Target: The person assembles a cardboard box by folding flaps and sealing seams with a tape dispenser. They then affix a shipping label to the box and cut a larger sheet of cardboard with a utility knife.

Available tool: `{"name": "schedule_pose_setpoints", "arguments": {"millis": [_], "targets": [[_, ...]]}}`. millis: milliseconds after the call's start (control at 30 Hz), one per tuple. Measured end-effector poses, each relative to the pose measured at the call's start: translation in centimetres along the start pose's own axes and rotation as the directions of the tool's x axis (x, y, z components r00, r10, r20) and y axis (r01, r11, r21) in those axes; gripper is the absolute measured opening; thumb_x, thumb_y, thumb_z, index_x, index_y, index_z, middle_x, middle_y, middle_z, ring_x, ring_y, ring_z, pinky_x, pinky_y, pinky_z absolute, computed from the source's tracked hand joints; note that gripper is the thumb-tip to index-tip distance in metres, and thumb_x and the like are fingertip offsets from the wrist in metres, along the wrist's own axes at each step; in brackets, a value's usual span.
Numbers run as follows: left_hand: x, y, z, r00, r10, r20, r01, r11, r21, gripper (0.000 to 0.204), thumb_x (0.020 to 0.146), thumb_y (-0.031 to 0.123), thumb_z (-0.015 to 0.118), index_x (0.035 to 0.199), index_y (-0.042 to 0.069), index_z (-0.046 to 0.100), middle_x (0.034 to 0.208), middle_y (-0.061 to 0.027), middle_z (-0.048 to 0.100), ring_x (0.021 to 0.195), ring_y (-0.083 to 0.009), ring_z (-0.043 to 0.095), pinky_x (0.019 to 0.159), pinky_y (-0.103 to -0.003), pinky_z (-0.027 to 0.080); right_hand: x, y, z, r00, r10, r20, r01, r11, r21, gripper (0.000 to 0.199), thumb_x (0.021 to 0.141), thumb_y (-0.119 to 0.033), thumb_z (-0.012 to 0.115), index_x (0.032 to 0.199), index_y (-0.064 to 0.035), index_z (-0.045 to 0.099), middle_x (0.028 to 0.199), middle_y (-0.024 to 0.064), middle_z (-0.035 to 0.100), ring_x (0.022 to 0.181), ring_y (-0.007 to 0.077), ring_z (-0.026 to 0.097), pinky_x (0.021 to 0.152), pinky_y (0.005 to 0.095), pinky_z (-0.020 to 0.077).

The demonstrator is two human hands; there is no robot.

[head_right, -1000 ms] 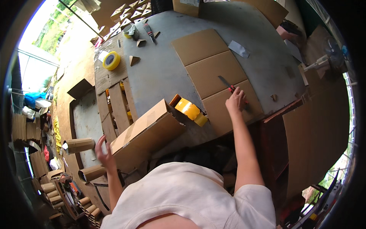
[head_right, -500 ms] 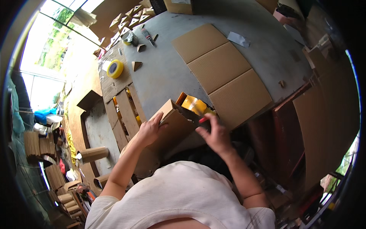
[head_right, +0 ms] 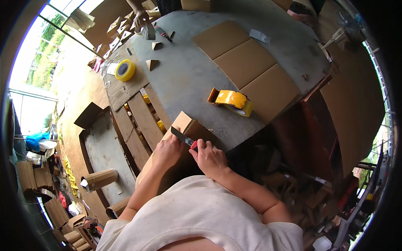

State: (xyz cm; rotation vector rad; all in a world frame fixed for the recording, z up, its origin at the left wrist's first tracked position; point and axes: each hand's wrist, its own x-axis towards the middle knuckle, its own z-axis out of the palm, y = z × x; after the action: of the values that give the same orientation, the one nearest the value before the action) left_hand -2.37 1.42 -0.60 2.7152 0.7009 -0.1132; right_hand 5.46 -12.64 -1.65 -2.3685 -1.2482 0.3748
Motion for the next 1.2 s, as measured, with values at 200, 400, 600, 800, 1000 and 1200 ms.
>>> {"name": "schedule_pose_setpoints", "arguments": {"millis": [200,400,600,800,1000,1200], "targets": [[0.1,-1.1,2.2,1.000,0.004,0.004,-0.004,1.000,0.022,0.042,0.078,0.031,0.059,0.105,-0.001,0.051,0.106,-0.0183,0.057,0.082,-0.0246,0.062,0.059,-0.033,0.050,0.2,-0.5,0.3,0.997,0.078,-0.009,-0.078,0.993,-0.092,0.036,0.084,-0.038,0.054,0.085,-0.0048,0.040,0.066,0.0144,0.054,0.054,0.0309,0.059,0.046,0.0380,0.0492],[0.4,-0.7,2.0,0.999,-0.015,0.038,0.014,1.000,0.005,0.039,0.081,0.034,0.057,0.099,-0.001,0.051,0.109,-0.0177,0.057,0.083,-0.0247,0.062,0.059,-0.032,0.050,1.1,0.1,0.2,0.993,0.113,0.038,-0.112,0.994,-0.019,0.037,0.083,-0.039,0.055,0.083,-0.0053,0.040,0.060,0.0157,0.055,0.054,0.0339,0.059,0.046,0.0411,0.0484],[-0.3,-0.1,1.5,0.996,-0.052,-0.076,0.053,0.998,0.016,0.043,0.081,0.032,0.057,0.113,0.005,0.047,0.104,-0.0142,0.059,0.073,-0.0308,0.062,0.059,-0.040,0.048,-0.1,7.5,0.3,0.897,0.437,-0.070,-0.436,0.899,0.033,0.035,0.085,-0.039,0.052,0.085,-0.0058,0.044,0.066,0.0189,0.058,0.058,0.0341,0.060,0.049,0.0407,0.0495],[0.1,-0.2,1.1,0.996,-0.063,-0.058,0.060,0.997,-0.058,0.053,0.081,0.041,0.057,0.120,0.008,0.047,0.092,-0.0148,0.062,0.074,-0.0340,0.061,0.063,-0.042,0.048,-2.2,8.6,-1.7,0.953,0.229,-0.196,-0.175,0.950,0.258,0.024,0.080,-0.026,0.062,0.086,-0.0072,0.049,0.070,0.0118,0.060,0.063,0.0333,0.059,0.055,0.0391,0.0471],[4.5,-7.5,-4.1,0.967,-0.184,0.178,0.237,0.907,-0.347,0.048,0.082,0.046,0.055,0.107,0.005,0.057,0.076,-0.0137,0.064,0.066,-0.0242,0.062,0.063,-0.036,0.048,3.8,9.8,4.0,0.993,0.111,0.024,-0.081,0.543,0.836,0.031,0.080,-0.022,0.065,0.107,-0.0083,0.056,0.076,-0.0027,0.055,0.066,0.0096,0.048,0.063,0.0228,0.0428],[6.6,-12.7,-5.3,0.969,0.012,0.245,0.173,0.676,-0.717,0.040,0.088,0.039,0.049,0.102,0.002,0.055,0.083,-0.0004,0.057,0.077,-0.0115,0.051,0.073,-0.025,0.042,3.9,3.9,0.7,0.956,0.166,0.242,-0.249,0.019,0.968,0.022,0.082,-0.023,0.063,0.071,-0.0092,0.050,0.055,-0.0062,0.042,0.045,0.0031,0.038,0.041,0.0200,0.0284]]}}
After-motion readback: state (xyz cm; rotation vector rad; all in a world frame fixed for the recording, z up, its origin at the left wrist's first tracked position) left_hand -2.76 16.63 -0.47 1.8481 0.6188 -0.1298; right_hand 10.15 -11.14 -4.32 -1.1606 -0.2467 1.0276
